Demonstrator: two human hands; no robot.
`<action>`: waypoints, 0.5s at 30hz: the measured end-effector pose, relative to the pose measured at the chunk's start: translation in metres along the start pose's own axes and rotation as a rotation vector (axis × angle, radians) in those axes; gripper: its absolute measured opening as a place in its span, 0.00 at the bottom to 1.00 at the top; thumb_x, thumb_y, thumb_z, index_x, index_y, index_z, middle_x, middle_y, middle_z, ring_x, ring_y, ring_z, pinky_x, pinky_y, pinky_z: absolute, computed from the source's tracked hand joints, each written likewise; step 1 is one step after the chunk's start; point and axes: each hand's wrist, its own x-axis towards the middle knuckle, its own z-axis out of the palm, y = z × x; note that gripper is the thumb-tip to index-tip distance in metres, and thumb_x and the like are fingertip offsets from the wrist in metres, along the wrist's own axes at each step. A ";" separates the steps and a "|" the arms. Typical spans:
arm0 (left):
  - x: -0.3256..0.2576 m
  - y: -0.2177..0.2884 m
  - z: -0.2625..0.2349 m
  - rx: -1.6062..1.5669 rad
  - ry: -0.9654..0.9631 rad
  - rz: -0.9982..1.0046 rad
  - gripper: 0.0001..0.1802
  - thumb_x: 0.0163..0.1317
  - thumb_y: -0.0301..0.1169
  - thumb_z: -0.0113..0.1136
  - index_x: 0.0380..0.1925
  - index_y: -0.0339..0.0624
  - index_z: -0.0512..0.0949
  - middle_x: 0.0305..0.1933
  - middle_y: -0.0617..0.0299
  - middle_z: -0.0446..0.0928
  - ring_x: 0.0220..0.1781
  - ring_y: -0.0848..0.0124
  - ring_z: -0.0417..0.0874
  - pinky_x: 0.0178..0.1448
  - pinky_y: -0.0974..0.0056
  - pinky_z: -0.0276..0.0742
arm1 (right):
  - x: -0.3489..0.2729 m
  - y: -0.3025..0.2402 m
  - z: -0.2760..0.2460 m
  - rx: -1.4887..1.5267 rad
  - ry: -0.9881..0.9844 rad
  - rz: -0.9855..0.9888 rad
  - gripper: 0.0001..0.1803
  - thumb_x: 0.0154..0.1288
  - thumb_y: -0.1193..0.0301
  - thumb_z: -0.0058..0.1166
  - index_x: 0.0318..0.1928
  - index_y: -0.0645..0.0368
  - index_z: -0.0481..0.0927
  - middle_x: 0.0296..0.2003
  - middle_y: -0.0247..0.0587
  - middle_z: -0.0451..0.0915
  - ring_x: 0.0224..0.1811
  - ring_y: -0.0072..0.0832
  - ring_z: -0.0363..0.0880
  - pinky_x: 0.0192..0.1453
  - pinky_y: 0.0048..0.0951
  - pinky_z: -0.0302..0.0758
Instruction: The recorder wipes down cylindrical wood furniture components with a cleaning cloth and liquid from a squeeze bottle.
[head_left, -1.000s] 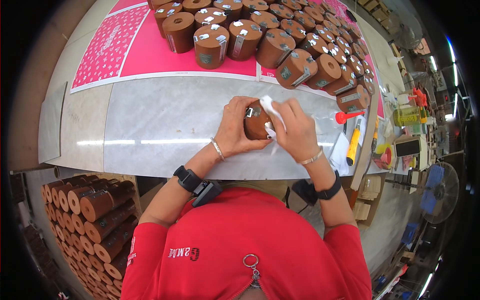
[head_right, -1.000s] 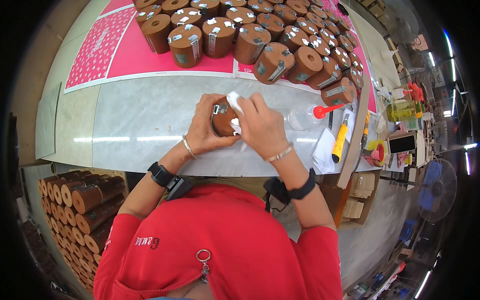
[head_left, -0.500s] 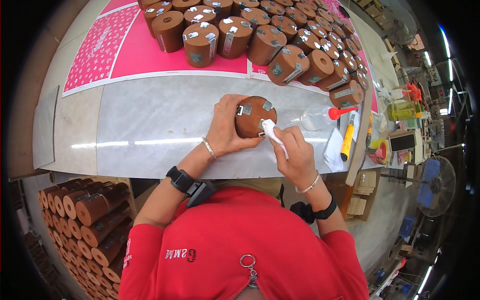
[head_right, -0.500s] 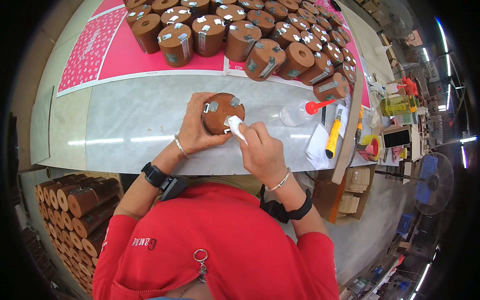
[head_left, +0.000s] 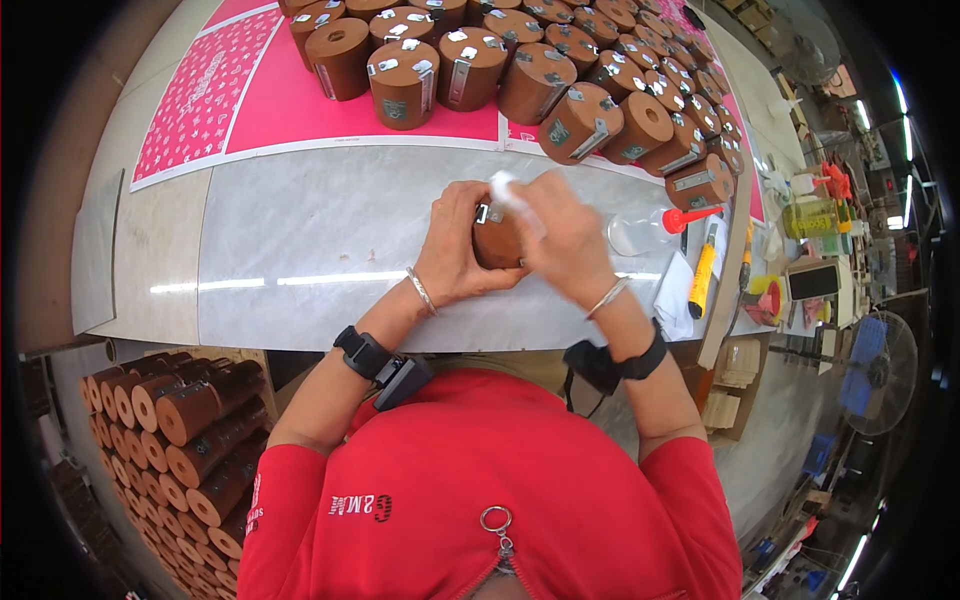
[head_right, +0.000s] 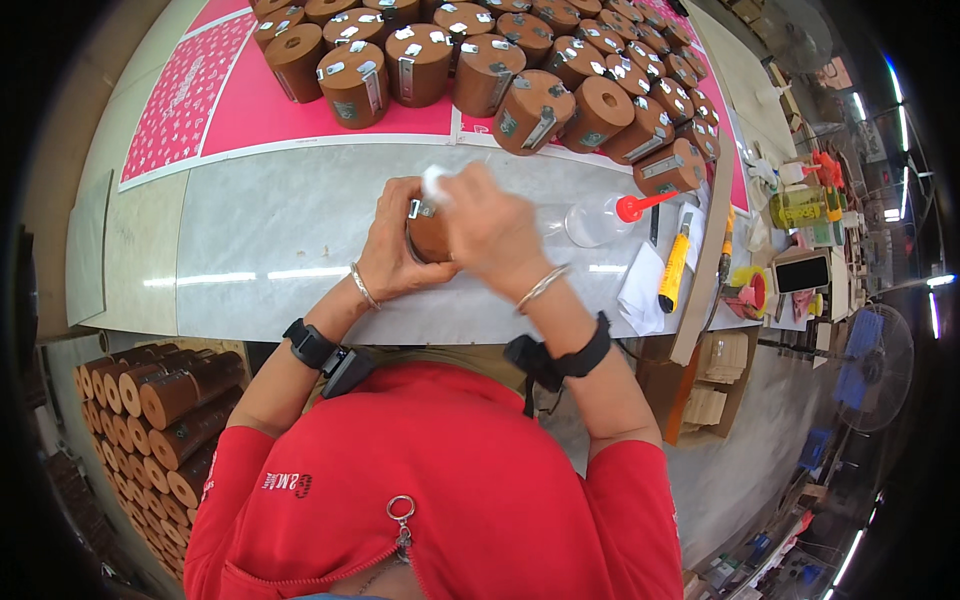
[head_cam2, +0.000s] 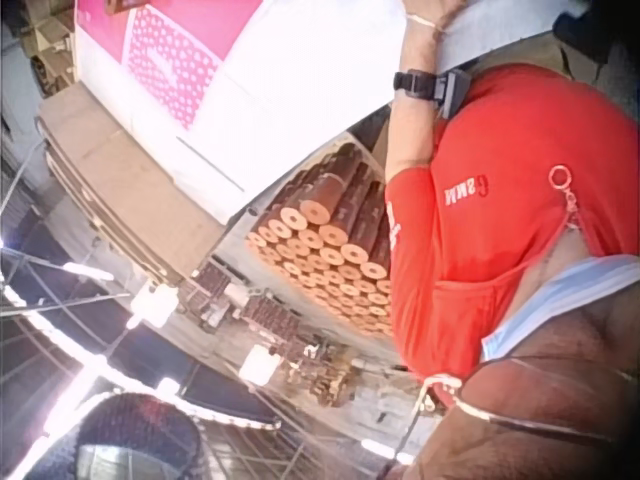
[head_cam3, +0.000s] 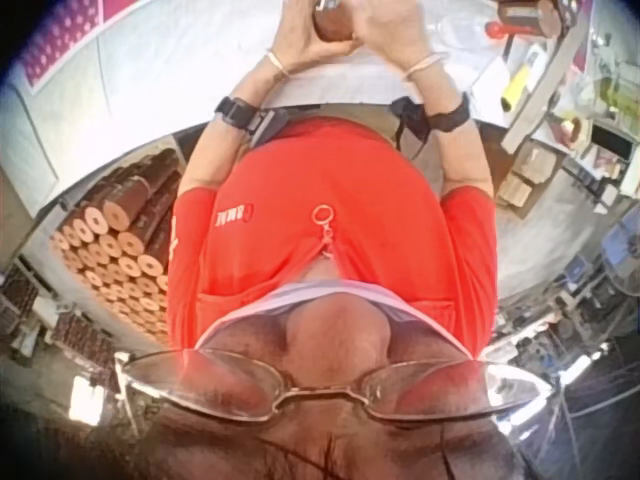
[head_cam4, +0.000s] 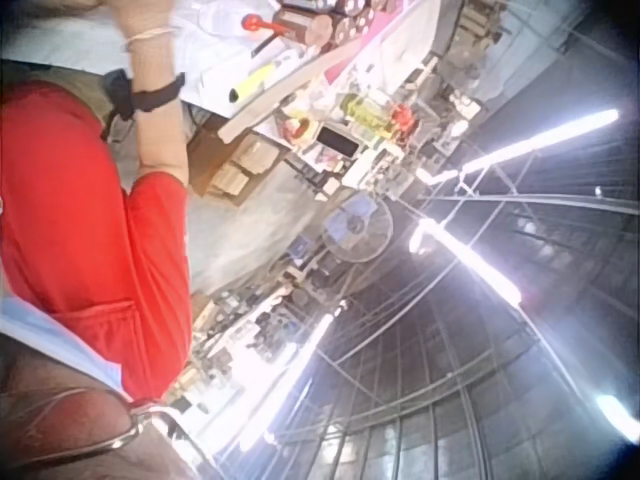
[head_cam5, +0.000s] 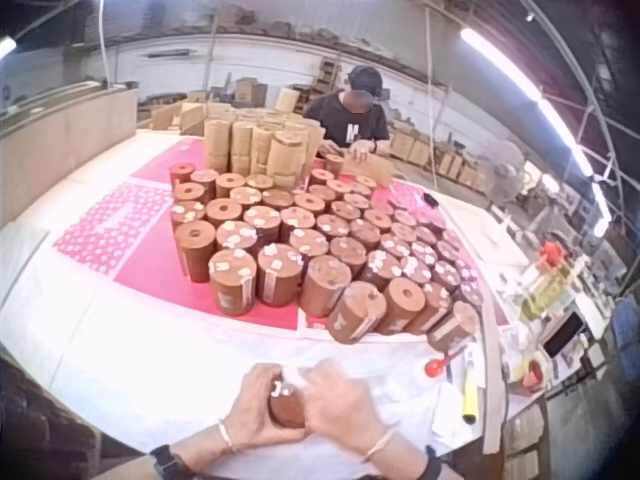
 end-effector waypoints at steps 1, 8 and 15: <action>-0.001 -0.002 0.000 -0.001 -0.005 -0.001 0.45 0.31 0.43 0.73 0.52 0.39 0.64 0.49 0.50 0.68 0.52 0.52 0.69 0.55 0.54 0.63 | -0.003 -0.014 0.003 -0.027 -0.113 -0.035 0.11 0.54 0.77 0.51 0.41 0.60 0.75 0.36 0.43 0.73 0.27 0.37 0.77 0.26 0.32 0.74; -0.004 -0.001 0.000 -0.017 0.045 0.060 0.47 0.30 0.43 0.74 0.53 0.39 0.63 0.50 0.50 0.67 0.53 0.52 0.68 0.57 0.54 0.61 | -0.040 -0.011 -0.033 -0.025 -0.194 -0.060 0.14 0.52 0.77 0.51 0.42 0.62 0.74 0.32 0.41 0.72 0.23 0.33 0.75 0.21 0.30 0.71; -0.010 -0.012 0.004 -0.069 0.005 0.009 0.47 0.32 0.43 0.73 0.54 0.39 0.63 0.51 0.49 0.66 0.54 0.52 0.67 0.58 0.54 0.61 | -0.023 -0.036 0.000 0.029 -0.223 -0.274 0.14 0.52 0.76 0.52 0.41 0.61 0.74 0.29 0.40 0.70 0.22 0.33 0.75 0.20 0.30 0.70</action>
